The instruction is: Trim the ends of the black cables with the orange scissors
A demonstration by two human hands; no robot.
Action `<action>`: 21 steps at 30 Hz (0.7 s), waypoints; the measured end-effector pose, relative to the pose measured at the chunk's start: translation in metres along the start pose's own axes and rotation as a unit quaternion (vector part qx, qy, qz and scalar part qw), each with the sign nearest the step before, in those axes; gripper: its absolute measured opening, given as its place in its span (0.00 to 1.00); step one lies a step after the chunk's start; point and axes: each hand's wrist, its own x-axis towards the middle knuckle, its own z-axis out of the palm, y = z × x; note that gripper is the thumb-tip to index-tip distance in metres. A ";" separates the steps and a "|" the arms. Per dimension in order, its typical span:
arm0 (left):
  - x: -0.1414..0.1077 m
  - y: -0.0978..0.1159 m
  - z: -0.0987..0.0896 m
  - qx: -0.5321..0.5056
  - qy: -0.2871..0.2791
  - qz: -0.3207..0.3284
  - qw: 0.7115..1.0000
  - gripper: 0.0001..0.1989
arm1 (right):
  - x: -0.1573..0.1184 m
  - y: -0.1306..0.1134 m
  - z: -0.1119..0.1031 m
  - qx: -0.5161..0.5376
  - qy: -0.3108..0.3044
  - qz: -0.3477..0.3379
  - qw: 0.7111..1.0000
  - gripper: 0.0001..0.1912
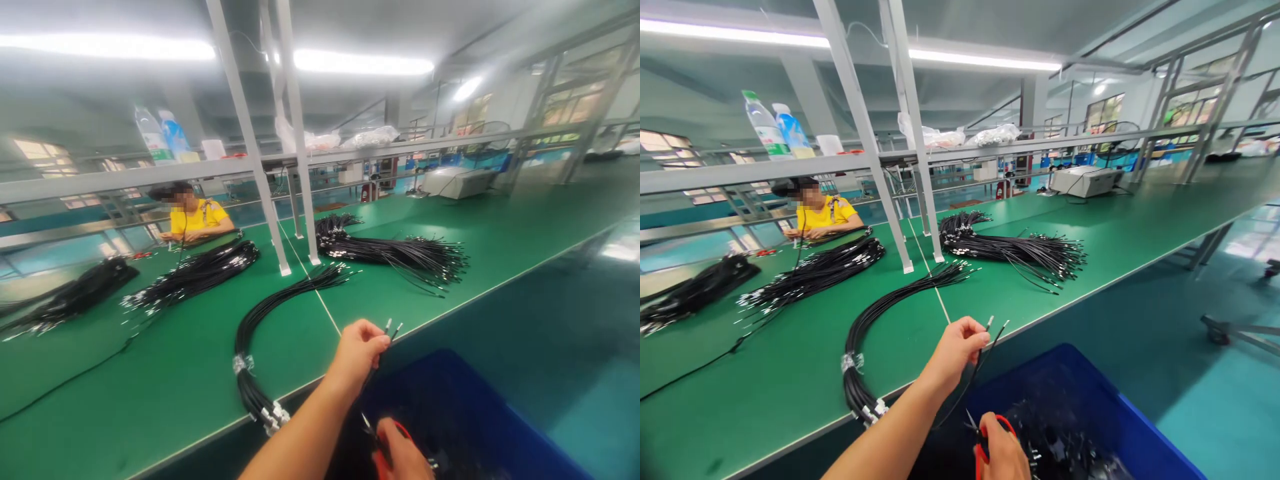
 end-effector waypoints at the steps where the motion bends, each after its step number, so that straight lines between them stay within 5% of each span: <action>1: -0.001 0.002 -0.008 0.034 0.018 0.004 0.999 0.08 | 0.000 0.002 0.001 0.000 -0.003 0.000 1.000 0.06; 5: -0.019 0.003 -0.080 0.160 0.176 -0.008 0.971 0.15 | -0.003 0.004 0.003 0.008 0.008 0.006 1.000 0.02; 8: -0.040 -0.004 -0.148 0.207 0.306 -0.103 0.923 0.12 | -0.009 -0.001 0.003 0.015 0.039 0.019 0.999 0.03; 11: -0.049 -0.014 -0.184 0.176 0.339 -0.161 0.910 0.12 | -0.011 -0.007 0.004 0.020 0.063 0.034 0.997 0.04; 15: -0.038 -0.011 -0.161 0.058 0.299 -0.130 0.944 0.11 | -0.009 0.003 -0.009 0.017 0.080 0.056 0.995 0.05; 21: -0.032 0.022 -0.041 -0.139 0.126 0.006 0.982 0.09 | -0.014 0.054 -0.080 -0.001 0.190 0.158 0.969 0.08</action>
